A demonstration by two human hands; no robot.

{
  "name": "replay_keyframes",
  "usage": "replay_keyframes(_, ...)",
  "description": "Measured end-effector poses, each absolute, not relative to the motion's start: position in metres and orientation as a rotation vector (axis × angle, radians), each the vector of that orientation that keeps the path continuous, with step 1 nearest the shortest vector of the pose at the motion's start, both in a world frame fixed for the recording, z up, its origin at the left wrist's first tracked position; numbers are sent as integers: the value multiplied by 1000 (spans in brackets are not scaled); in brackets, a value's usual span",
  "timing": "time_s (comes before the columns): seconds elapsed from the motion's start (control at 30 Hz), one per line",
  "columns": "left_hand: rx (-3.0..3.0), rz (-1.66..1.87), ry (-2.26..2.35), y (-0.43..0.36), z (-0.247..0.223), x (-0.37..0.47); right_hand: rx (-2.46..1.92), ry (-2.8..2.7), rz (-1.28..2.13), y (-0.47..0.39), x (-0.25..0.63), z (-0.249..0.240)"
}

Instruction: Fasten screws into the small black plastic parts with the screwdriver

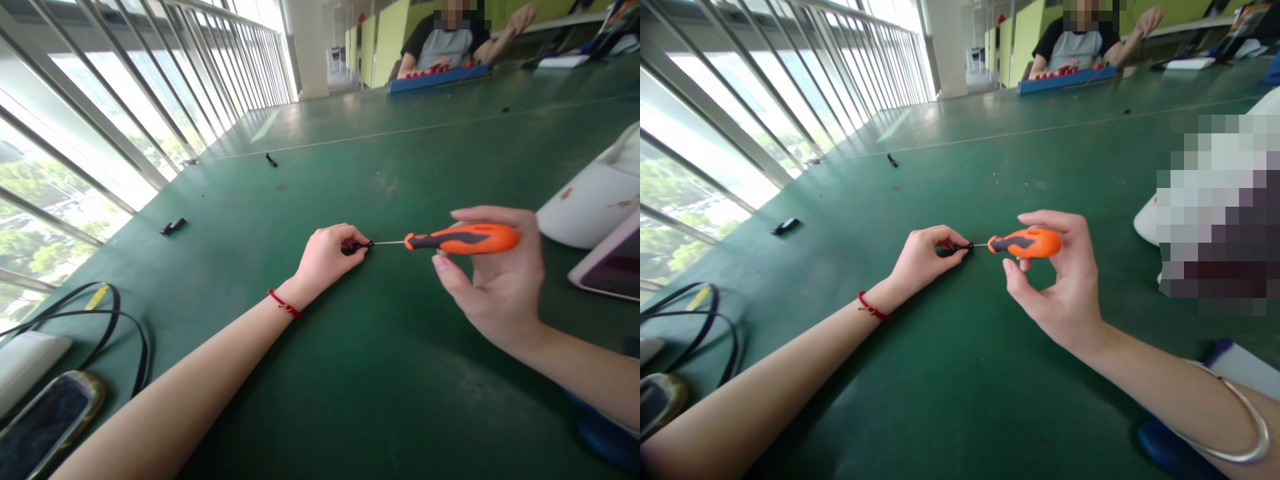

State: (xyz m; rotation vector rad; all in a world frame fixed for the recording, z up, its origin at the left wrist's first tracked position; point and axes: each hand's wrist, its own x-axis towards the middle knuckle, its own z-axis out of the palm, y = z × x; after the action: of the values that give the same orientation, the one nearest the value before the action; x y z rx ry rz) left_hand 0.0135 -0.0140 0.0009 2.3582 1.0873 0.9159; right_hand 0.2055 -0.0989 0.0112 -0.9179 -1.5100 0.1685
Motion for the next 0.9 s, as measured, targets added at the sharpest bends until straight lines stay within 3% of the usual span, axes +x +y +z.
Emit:
replay_keyframes(0.43, 2370, 919, 1087, -14, 1, 14, -1043, -1552, 86, -102, 204, 14)
replay_keyframes(0.73, 2360, 926, 1076, -14, 0, 14, -1165, -1693, 228, -107, 203, 17)
replay_keyframes(0.9, 2373, 929, 1077, -14, 0, 14, -975, -1515, 193, -101, 204, 14)
